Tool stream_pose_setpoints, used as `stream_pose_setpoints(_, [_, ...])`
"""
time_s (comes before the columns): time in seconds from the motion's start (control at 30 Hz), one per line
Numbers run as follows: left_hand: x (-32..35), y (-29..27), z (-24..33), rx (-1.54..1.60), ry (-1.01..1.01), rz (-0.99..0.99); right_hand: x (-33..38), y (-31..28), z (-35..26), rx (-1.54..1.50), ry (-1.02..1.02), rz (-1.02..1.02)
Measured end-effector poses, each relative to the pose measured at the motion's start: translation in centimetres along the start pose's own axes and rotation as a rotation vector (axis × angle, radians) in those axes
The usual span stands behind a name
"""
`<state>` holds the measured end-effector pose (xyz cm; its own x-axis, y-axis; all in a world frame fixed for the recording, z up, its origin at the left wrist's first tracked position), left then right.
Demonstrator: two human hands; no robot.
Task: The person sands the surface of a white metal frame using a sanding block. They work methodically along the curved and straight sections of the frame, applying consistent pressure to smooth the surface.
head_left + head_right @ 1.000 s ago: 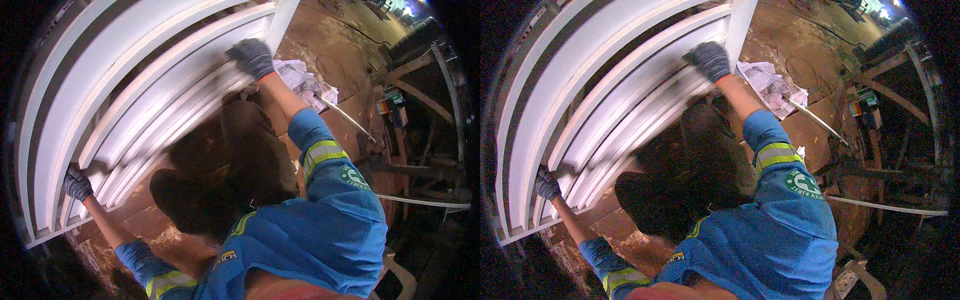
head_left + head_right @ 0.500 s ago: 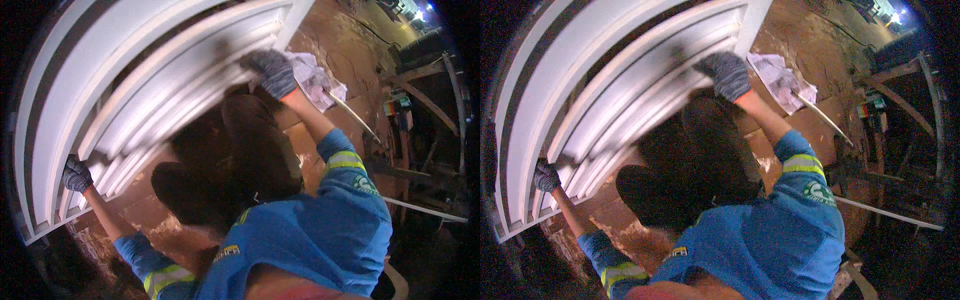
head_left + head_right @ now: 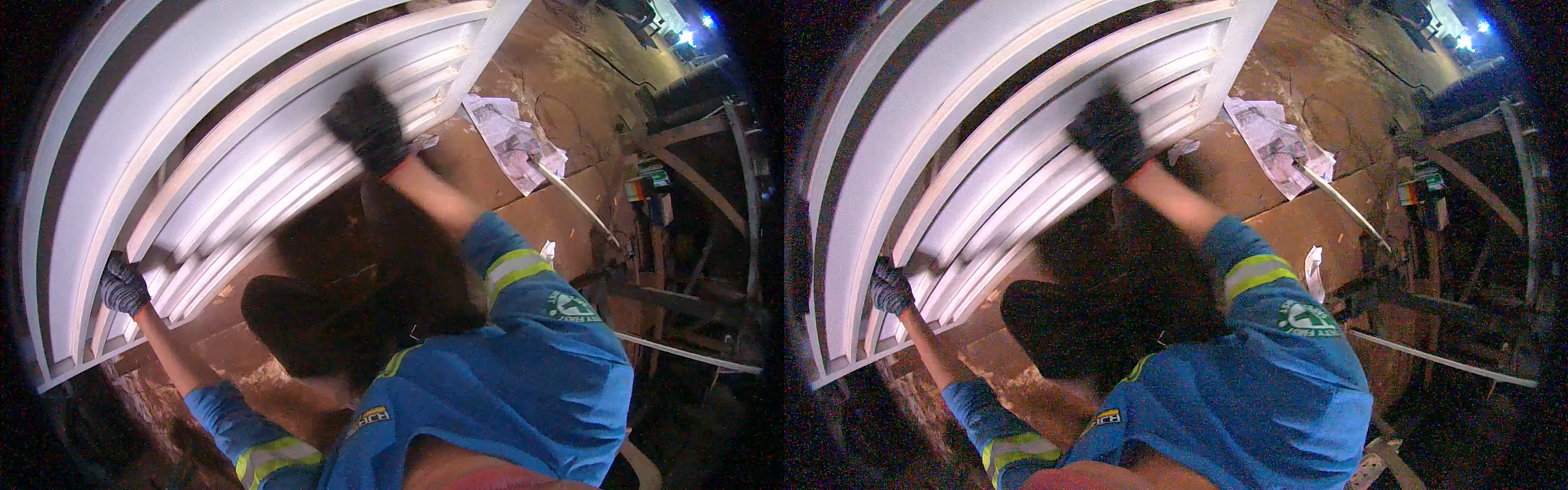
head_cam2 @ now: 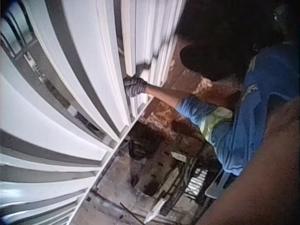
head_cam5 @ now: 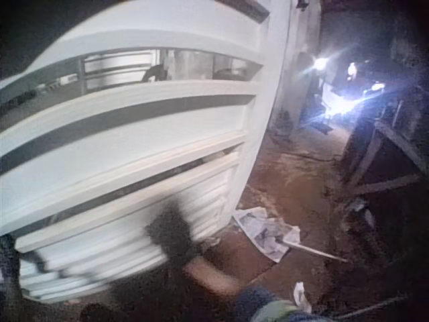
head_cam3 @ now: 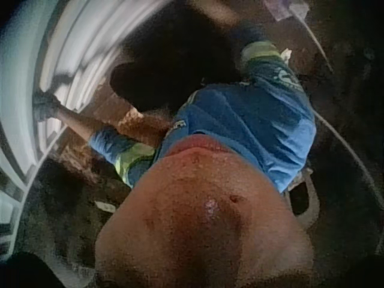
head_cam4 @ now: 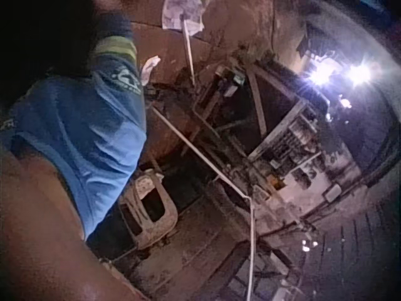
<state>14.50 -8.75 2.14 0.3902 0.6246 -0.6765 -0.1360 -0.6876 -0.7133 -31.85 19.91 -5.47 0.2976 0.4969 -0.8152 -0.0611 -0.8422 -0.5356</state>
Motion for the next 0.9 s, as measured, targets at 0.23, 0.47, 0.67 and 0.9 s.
stream_pose_setpoints(0.23, [-0.2,-0.7,1.7,0.001,0.050,0.021,1.0,0.6,2.9,0.112,-0.170,-0.170])
stream_pose_setpoints(0.47, [-0.4,-1.0,2.3,0.007,-0.031,-0.006,-1.9,-5.1,12.3,0.396,-0.232,-0.101])
stream_pose_setpoints(0.67, [-0.3,-0.7,1.9,-0.086,-0.070,-0.086,-0.3,-0.7,-0.5,0.109,-0.003,-0.075])
stream_pose_setpoints(0.9, [-0.2,0.8,-1.3,-0.003,0.033,0.047,-0.8,-0.3,4.0,0.146,0.053,-0.386])
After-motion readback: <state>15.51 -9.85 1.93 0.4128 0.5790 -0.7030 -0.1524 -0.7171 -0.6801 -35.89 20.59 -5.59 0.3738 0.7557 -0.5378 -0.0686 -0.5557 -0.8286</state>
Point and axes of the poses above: each hand's wrist, its own x-axis away from the middle knuckle, its own y-axis out of the palm, z = x × y, the point moved 3 cm from there along -x, towards the middle knuckle, and after that the axes turned 9 degrees about z, right-handed, at the moved point
